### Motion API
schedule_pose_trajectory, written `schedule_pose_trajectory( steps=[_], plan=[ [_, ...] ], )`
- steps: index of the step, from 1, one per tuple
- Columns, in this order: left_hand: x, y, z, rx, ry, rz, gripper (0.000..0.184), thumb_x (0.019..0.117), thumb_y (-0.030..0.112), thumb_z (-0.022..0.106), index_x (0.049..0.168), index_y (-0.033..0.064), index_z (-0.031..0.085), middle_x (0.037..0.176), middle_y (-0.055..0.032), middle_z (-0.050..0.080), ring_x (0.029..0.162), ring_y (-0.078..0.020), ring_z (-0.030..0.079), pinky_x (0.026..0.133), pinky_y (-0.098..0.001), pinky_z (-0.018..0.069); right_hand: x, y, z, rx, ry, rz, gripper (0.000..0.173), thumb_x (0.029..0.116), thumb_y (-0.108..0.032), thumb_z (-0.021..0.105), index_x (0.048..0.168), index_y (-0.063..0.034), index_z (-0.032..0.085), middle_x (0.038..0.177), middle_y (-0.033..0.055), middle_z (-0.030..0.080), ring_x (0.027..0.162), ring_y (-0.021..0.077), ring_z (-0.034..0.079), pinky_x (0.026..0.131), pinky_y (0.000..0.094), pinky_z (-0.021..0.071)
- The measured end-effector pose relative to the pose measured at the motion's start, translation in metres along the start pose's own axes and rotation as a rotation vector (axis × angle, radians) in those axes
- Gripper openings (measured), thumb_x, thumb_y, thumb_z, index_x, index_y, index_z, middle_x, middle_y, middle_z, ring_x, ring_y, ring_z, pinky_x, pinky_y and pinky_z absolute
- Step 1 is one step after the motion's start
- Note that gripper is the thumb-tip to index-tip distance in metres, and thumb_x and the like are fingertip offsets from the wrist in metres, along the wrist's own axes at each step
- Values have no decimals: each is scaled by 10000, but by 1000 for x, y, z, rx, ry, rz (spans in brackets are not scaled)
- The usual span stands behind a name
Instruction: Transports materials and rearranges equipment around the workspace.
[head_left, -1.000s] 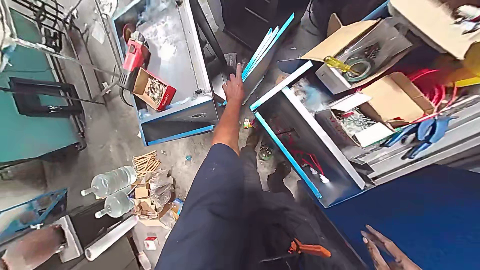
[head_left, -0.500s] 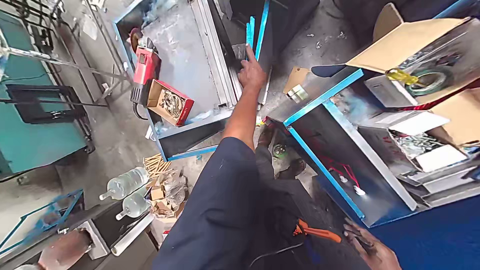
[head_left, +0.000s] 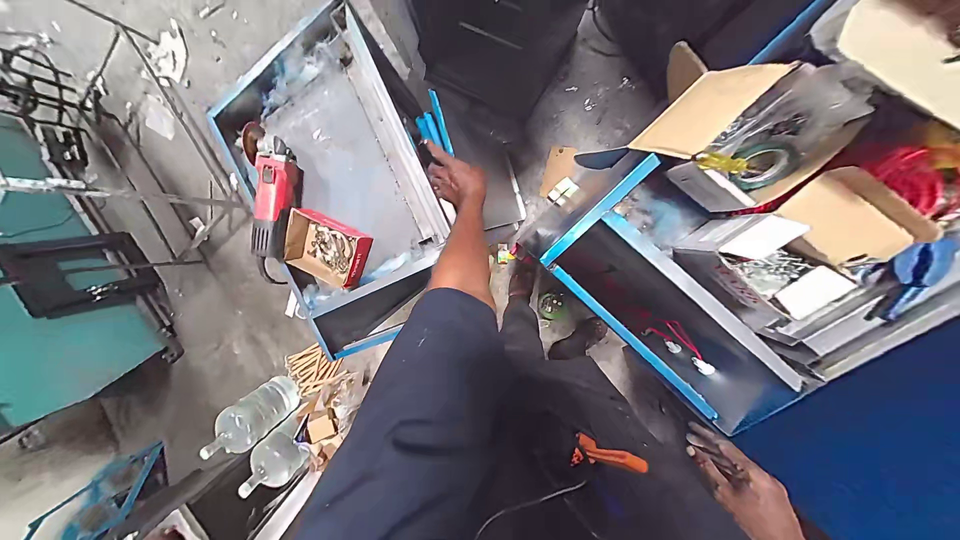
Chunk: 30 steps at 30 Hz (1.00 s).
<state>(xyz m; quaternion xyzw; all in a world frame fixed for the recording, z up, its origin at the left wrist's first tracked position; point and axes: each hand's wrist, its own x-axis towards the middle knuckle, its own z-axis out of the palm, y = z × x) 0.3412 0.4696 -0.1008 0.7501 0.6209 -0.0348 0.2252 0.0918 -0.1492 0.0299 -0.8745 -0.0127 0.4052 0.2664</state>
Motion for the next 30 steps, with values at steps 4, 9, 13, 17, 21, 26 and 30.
schedule_pose_trajectory(
  steps=[4, 9, 13, 17, 21, 26, 30],
  plan=[
    [-1, 0, -1, -76, 30, -51, 1250, 723, 289, 850, 1656, 222, 22, 1496, -292, 447, 1368, -457, 473, 1020, -632, 473, -8, 14, 8, -15, 52, 34, 424, 975, -194, 656, 1379, -67, 638, 1230, 137, 728, 1083, 248, 727, 980, 483, 584],
    [-13, -3, 2, -90, 91, -5, 1173, 779, 399, 808, 1662, 207, 60, 1590, -292, 315, 1379, -490, 431, 984, -669, 460, -16, 34, 11, -18, 159, 142, 390, 984, -287, 644, 1357, -177, 675, 1201, 61, 749, 1066, 238, 733, 955, 562, 579],
    [-19, -4, 9, -68, 97, 117, 1213, 804, 465, 779, 1658, 133, -16, 1619, -301, 247, 1441, -448, 382, 1042, -619, 456, -15, 25, -7, 202, 452, 199, 418, 1005, -306, 623, 1387, -137, 639, 1186, 69, 741, 1003, 187, 727, 911, 446, 606],
    [-13, -15, 12, -6, 107, 110, 1209, 807, 444, 772, 1655, 109, -22, 1616, -286, 263, 1393, -401, 461, 986, -546, 524, 10, 13, -53, 420, 627, 160, 479, 1010, -303, 630, 1448, -115, 578, 1229, 65, 733, 1056, 154, 721, 935, 378, 603],
    [-26, -16, 6, -67, 82, 133, 1220, 814, 417, 801, 1644, 54, -15, 1629, -320, 211, 1470, -437, 353, 1078, -571, 464, 65, 6, -125, 450, 760, 75, 481, 1019, -329, 617, 1454, -129, 570, 1249, 66, 725, 1066, 171, 717, 938, 411, 592],
    [-76, -15, -8, -298, 46, 363, 960, 882, 392, 790, 1568, -48, 282, 1564, -310, 367, 1454, -380, 403, 1183, -467, 376, 175, -16, -247, 422, 794, -78, 625, 988, -297, 681, 1532, -91, 452, 1459, 139, 580, 1299, 227, 599, 1079, 440, 513],
    [-154, -43, -21, -653, -319, 385, 620, 1055, 400, 547, 1498, -19, 434, 1449, -209, 544, 1283, -253, 571, 1048, -423, 499, 270, -22, -331, 398, 801, -155, 940, 877, -416, 781, 1619, -100, 299, 1594, 159, 435, 1427, 295, 479, 1141, 519, 447]
  ],
)
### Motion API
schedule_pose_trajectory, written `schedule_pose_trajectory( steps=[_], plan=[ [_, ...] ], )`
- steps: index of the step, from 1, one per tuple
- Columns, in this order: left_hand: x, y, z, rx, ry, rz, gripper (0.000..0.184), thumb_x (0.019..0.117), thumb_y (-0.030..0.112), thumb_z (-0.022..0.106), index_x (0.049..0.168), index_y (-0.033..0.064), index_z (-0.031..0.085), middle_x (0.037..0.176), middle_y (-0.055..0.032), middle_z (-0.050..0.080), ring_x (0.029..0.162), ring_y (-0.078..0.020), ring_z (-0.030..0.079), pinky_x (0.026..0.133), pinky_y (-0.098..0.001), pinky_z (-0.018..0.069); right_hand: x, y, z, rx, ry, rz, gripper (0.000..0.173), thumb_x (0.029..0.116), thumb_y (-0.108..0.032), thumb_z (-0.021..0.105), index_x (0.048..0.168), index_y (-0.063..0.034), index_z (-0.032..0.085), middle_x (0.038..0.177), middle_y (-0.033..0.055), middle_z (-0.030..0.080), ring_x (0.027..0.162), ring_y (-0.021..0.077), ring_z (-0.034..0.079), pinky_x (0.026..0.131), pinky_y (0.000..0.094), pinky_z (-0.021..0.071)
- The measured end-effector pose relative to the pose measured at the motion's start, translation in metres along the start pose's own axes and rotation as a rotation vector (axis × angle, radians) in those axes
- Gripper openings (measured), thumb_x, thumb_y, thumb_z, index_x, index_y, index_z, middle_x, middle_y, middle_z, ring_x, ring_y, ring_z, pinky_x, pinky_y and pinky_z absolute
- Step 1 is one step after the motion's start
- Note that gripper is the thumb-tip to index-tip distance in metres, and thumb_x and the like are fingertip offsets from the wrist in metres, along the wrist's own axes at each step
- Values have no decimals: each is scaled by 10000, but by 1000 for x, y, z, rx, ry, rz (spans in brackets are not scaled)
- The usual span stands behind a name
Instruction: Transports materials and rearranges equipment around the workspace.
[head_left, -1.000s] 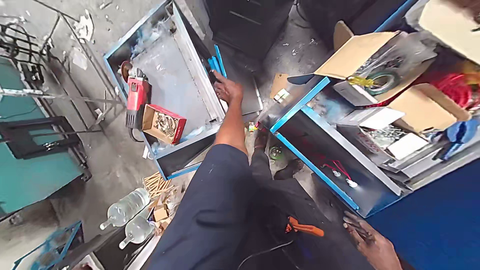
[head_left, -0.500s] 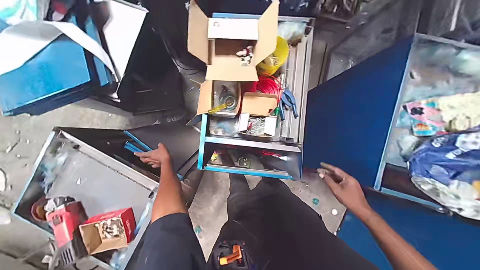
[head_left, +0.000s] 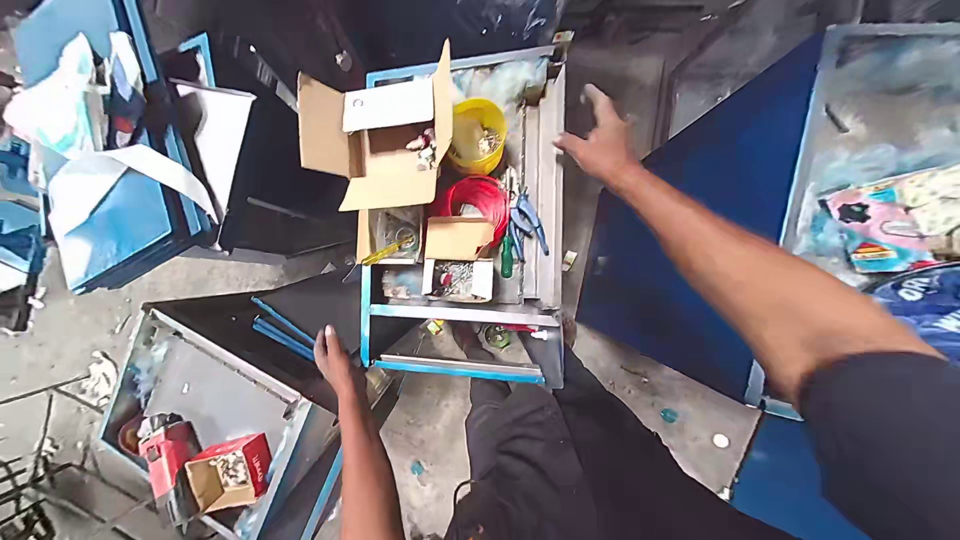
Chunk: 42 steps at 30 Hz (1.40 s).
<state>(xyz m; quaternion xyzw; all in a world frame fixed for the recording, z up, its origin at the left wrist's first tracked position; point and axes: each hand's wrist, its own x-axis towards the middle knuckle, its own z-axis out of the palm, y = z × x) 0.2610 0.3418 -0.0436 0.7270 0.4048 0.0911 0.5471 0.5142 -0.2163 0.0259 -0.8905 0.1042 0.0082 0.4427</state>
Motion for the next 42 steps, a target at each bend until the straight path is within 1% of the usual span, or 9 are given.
schedule_pose_trajectory(
  steps=[3, 7, 9, 12, 15, 18, 23, 33, 42],
  plan=[
    [-58, -3, 15, -283, -98, -100, 565, 1102, 465, 370, 1478, 53, 461, 1406, -107, 600, 1231, -177, 606, 996, -406, 522, 68, 0, 8, -42, -25, -11, 1079, 801, -423, 850, 1635, -88, 252, 1610, 194, 396, 1458, 332, 441, 1181, 543, 401],
    [-87, 0, 40, -339, 54, -23, 417, 1095, 384, 407, 1324, 76, 570, 1190, -53, 655, 1051, -137, 646, 905, -381, 557, 114, 7, 19, -112, 13, -60, 893, 747, -184, 815, 1535, -46, 417, 1571, 207, 406, 1421, 338, 459, 1140, 486, 448],
    [-87, -1, 56, -203, 182, -12, 449, 1070, 361, 488, 1385, 41, 510, 1252, -124, 620, 1096, -203, 631, 921, -429, 553, 120, 6, 20, -167, 1, -36, 979, 733, -112, 811, 1579, -49, 323, 1566, 227, 409, 1378, 381, 508, 1086, 543, 489],
    [-80, 1, 72, 77, 354, -10, 666, 1014, 386, 645, 1479, -38, 427, 1433, -255, 527, 1297, -321, 556, 1065, -480, 485, 127, 1, 18, -208, -35, 56, 1029, 766, -172, 794, 1613, -61, 219, 1519, 254, 468, 1329, 417, 552, 1039, 616, 490],
    [-80, -7, 71, 217, 387, 7, 678, 1000, 438, 656, 1440, -43, 470, 1387, -258, 557, 1272, -330, 572, 1071, -474, 481, 128, -1, 18, -95, -40, 164, 970, 781, -147, 798, 1584, -90, 258, 1364, 267, 594, 1219, 443, 620, 969, 644, 514],
    [-77, -8, 70, 299, 397, 35, 657, 998, 464, 648, 1404, -37, 522, 1354, -250, 595, 1254, -350, 588, 1075, -515, 470, 135, 4, 18, 3, -84, 131, 970, 785, -155, 792, 1584, -105, 244, 1324, 263, 614, 1182, 439, 636, 945, 657, 521],
    [-73, -15, 67, 368, 415, 60, 618, 1007, 476, 626, 1365, -24, 566, 1292, -252, 631, 1217, -370, 611, 1051, -553, 478, 144, 30, 9, 98, -174, 15, 986, 740, -171, 866, 1552, -57, 320, 1385, 267, 580, 1271, 405, 589, 1047, 622, 479],
    [-65, -11, 60, 372, 369, 95, 625, 1000, 505, 625, 1337, -20, 582, 1251, -224, 651, 1159, -310, 641, 1018, -499, 508, 96, 65, -21, 141, -175, 33, 1075, 692, -180, 883, 1576, -102, 276, 1422, 246, 560, 1290, 378, 582, 1053, 589, 488],
    [-34, 8, 76, 371, 214, 220, 530, 983, 445, 679, 1213, -29, 619, 1049, -177, 678, 945, -235, 671, 885, -434, 560, 12, 106, -80, 62, -23, 172, 1072, 712, -205, 875, 1582, -108, 257, 1430, 243, 545, 1276, 390, 583, 1026, 615, 492]
  ],
)
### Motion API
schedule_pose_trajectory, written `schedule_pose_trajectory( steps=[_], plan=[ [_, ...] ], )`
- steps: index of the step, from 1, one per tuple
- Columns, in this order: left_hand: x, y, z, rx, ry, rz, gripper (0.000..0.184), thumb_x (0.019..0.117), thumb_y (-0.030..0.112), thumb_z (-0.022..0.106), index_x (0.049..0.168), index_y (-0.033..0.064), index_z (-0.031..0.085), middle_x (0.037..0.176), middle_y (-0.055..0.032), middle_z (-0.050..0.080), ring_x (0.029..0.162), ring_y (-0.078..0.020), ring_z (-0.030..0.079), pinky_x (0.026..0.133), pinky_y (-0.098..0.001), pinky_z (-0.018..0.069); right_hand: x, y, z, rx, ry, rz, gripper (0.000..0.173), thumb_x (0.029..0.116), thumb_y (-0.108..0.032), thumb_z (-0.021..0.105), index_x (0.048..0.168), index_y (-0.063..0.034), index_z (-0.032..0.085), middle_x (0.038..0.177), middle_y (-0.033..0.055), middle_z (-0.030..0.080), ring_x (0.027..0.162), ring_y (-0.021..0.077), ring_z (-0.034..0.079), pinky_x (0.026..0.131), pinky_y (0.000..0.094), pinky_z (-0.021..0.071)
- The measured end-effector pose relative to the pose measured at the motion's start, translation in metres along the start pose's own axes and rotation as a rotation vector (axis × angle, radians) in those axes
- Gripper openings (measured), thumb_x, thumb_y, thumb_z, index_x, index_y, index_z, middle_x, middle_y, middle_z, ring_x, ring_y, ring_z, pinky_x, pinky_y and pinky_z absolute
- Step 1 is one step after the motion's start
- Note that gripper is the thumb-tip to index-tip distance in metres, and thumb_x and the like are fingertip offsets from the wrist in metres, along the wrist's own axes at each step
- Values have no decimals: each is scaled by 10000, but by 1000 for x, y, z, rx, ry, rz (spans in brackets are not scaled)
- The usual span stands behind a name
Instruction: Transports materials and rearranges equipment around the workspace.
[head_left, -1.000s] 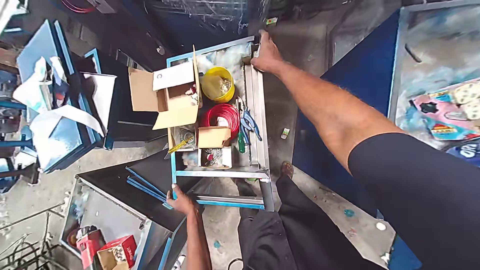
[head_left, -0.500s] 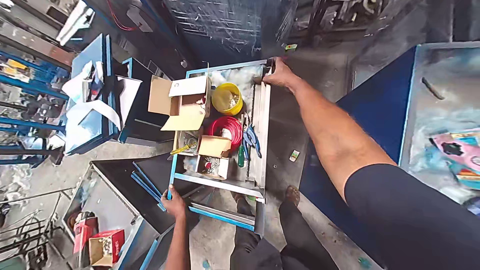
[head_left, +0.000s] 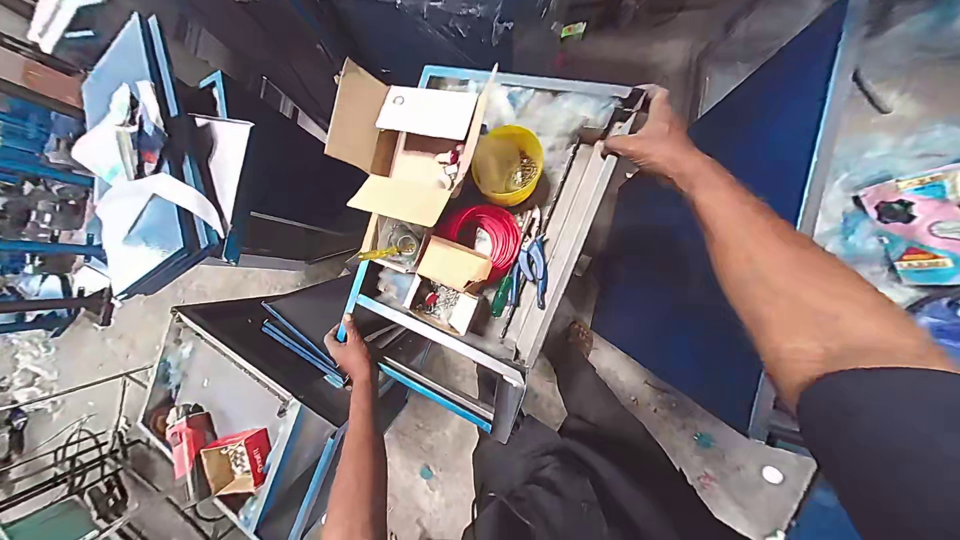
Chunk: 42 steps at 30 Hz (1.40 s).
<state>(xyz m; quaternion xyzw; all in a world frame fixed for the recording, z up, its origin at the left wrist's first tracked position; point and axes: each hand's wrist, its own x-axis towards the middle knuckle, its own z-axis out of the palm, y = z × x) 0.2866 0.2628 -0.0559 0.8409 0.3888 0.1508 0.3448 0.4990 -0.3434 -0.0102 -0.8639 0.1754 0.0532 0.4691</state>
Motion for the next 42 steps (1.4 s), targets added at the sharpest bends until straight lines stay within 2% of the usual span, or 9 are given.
schedule_pose_trajectory(
  steps=[6, 9, 10, 12, 15, 19, 22, 29, 42],
  plan=[
    [20, 24, 27, -32, -77, 60, 522, 944, 445, 732, 1190, -5, 632, 1042, -139, 685, 942, -192, 678, 875, -392, 566, -38, 31, -29, 61, 122, 103, 1066, 691, -120, 833, 1574, -109, 235, 1480, 186, 508, 1306, 282, 572, 1036, 513, 522],
    [15, 29, 21, -170, -97, -42, 774, 975, 427, 687, 1492, -58, 377, 1400, -251, 556, 1253, -286, 597, 1049, -421, 516, -51, 19, -13, 81, 258, 163, 1058, 752, -146, 794, 1609, -83, 177, 1556, 220, 429, 1369, 313, 523, 1072, 508, 503],
    [10, 29, 17, -292, -112, -124, 771, 999, 403, 661, 1537, -28, 316, 1398, -237, 547, 1226, -274, 604, 1006, -418, 544, -59, 10, 0, 109, 297, 187, 1098, 790, -205, 784, 1639, -70, 100, 1604, 254, 345, 1426, 340, 456, 1121, 516, 461],
    [-12, 25, 16, -540, -207, -349, 451, 1045, 470, 541, 1279, 85, 519, 952, -100, 645, 783, -204, 670, 647, -436, 602, -78, -12, 25, 124, 331, 235, 1147, 868, -357, 764, 1658, -70, -17, 1633, 281, 282, 1456, 354, 423, 1160, 509, 430],
    [-64, 30, 1, -807, -600, -778, 664, 1019, 668, 360, 1248, 70, 538, 978, -167, 703, 819, -321, 714, 742, -549, 603, -87, -26, 48, -76, 390, 304, 977, 962, -285, 643, 1658, -52, -2, 1536, 330, 377, 1207, 440, 609, 968, 568, 551],
    [-90, 32, 7, -910, -669, -874, 573, 1021, 598, 300, 903, 163, 653, 513, 39, 473, 389, -114, 461, 396, -308, 443, -72, -23, 43, -204, 378, 381, 964, 958, -126, 594, 1660, -102, -67, 1435, 291, 493, 1061, 392, 688, 862, 514, 598],
    [-94, 35, 7, -941, -600, -878, 539, 1028, 580, 321, 750, 170, 534, 465, 44, 399, 346, -129, 428, 371, -328, 432, -64, -20, 43, -213, 362, 372, 1001, 929, -109, 629, 1661, -92, -53, 1423, 288, 493, 1076, 383, 675, 860, 481, 597],
    [-176, 54, 26, -959, -522, -870, 564, 1010, 607, 295, 712, 181, 512, 469, 33, 403, 357, -138, 429, 381, -342, 428, -31, -12, -3, -215, 230, 313, 1056, 883, -20, 643, 1660, -101, -68, 1475, 276, 438, 1019, 348, 699, 821, 449, 614],
    [-375, 136, 107, -1180, -327, -1001, 560, 1001, 533, 242, 648, 162, 469, 452, 27, 405, 360, -144, 445, 396, -344, 438, 86, 10, -77, -368, 109, 71, 1016, 918, -139, 649, 1666, -129, -38, 1379, 280, 561, 1135, 434, 662, 914, 594, 559]
  ],
)
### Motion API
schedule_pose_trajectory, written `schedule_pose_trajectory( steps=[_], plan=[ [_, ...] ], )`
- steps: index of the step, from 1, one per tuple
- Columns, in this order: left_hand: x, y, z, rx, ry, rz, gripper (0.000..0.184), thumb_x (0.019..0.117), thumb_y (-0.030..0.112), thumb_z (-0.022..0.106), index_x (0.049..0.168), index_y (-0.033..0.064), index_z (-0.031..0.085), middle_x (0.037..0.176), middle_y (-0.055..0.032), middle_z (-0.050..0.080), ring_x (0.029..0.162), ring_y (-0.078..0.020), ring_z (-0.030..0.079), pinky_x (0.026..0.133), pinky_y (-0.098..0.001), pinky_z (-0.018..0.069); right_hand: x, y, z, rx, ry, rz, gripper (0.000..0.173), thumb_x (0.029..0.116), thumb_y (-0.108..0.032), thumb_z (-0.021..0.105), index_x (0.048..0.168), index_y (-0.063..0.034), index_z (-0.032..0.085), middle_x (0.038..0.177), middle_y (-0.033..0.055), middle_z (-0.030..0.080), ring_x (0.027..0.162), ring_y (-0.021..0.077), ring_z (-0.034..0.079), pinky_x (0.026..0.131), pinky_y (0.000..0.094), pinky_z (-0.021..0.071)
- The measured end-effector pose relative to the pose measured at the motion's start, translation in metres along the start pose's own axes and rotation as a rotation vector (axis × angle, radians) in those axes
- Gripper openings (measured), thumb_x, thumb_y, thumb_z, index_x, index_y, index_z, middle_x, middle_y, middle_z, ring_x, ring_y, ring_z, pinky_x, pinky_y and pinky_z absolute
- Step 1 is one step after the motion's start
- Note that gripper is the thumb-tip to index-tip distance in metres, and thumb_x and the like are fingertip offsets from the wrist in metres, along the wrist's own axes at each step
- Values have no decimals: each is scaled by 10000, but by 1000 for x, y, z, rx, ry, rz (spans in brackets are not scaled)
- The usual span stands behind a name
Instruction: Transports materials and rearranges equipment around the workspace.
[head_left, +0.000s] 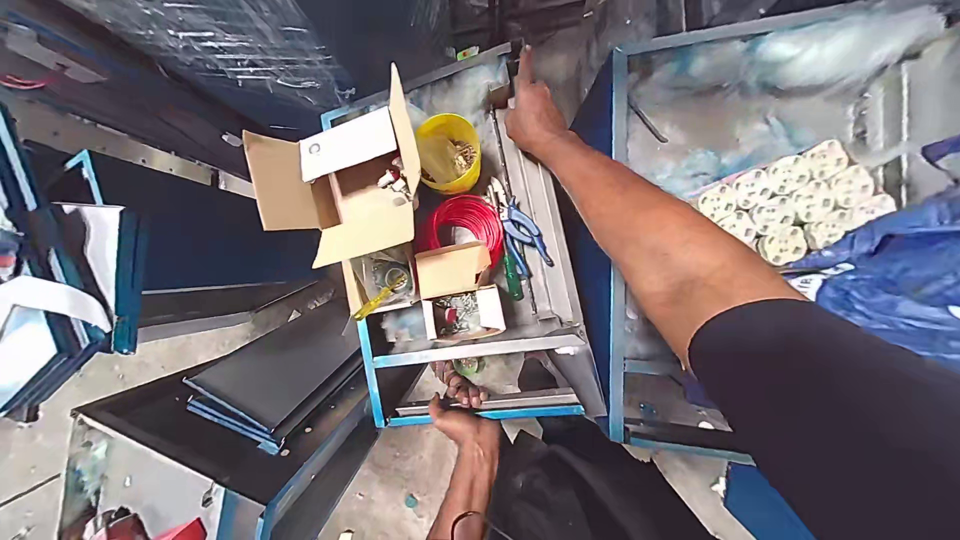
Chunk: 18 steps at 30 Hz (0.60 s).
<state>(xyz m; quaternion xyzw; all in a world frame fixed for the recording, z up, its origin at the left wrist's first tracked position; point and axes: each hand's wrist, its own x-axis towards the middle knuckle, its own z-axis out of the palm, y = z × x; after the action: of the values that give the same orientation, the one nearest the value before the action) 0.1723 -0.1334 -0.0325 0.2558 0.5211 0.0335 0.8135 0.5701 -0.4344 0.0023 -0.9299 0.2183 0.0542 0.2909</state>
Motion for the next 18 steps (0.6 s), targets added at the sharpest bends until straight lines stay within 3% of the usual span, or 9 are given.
schedule_pose_trajectory(
  steps=[2, 4, 5, 7, 8, 10, 14, 16, 18],
  plan=[
    [2, -3, 0, 5, -16, 40, 557, 1016, 518, 235, 672, 157, 482, 450, 28, 401, 352, -143, 442, 385, -336, 439, 4, -2, 0, -34, 52, 31, 1045, 897, -203, 683, 1666, -151, -23, 1259, 251, 652, 1078, 427, 691, 862, 606, 568],
    [0, -5, 1, 27, 11, 75, 532, 1031, 490, 237, 706, 152, 490, 452, 30, 400, 348, -142, 438, 378, -333, 435, -1, -5, 1, -158, 105, -28, 1015, 886, -212, 675, 1670, -148, 33, 1294, 273, 626, 1092, 466, 674, 846, 642, 552],
    [-2, -6, 4, 43, 39, 91, 509, 1039, 468, 239, 726, 153, 488, 452, 30, 397, 344, -140, 435, 372, -329, 433, -5, -8, 0, -240, 121, -114, 950, 892, -176, 653, 1669, -143, 107, 1427, 307, 518, 1196, 506, 603, 911, 685, 510],
    [-2, -5, 6, 65, 59, 105, 483, 1044, 451, 246, 758, 150, 492, 455, 33, 391, 342, -134, 429, 369, -322, 434, -10, -7, -4, -317, 115, -403, 666, 925, -70, 611, 1553, -42, 392, 1559, 342, 373, 1431, 562, 364, 1121, 781, 284],
    [-2, -3, 4, 80, 61, 110, 489, 1046, 451, 246, 764, 142, 499, 455, 31, 394, 344, -135, 433, 373, -325, 440, -11, -4, -2, -335, 98, -557, 488, 938, -63, 596, 1416, 1, 525, 1496, 335, 442, 1413, 542, 394, 1127, 745, 309],
    [-2, -3, 1, 111, 57, 117, 514, 1052, 454, 244, 762, 133, 521, 456, 30, 403, 350, -135, 438, 386, -331, 450, -15, 7, -8, -318, 52, -743, 299, 981, -182, 555, 1205, 5, 625, 1332, 286, 558, 1302, 485, 518, 999, 636, 488],
    [0, -5, 0, 98, 52, 115, 487, 1052, 454, 262, 781, 140, 516, 462, 40, 388, 347, -134, 424, 379, -327, 439, -22, 41, -57, -351, -131, -1131, 441, 952, -396, 537, 980, 28, 652, 1054, 264, 643, 1059, 467, 642, 863, 608, 529],
    [-1, -5, 2, 98, 61, 112, 483, 1056, 444, 246, 779, 143, 503, 459, 40, 386, 347, -135, 426, 379, -326, 438, -49, 26, -92, -586, -416, -1167, 449, 990, -409, 600, 1068, 20, 708, 1207, 253, 629, 1199, 451, 588, 982, 589, 489],
    [-2, -5, 2, 85, 66, 112, 500, 1067, 443, 238, 786, 133, 513, 452, 37, 392, 343, -134, 430, 372, -322, 432, -69, 5, -106, -749, -546, -1158, 412, 1020, -358, 605, 1109, 33, 701, 1256, 238, 611, 1241, 424, 561, 1029, 533, 462]
  ],
)
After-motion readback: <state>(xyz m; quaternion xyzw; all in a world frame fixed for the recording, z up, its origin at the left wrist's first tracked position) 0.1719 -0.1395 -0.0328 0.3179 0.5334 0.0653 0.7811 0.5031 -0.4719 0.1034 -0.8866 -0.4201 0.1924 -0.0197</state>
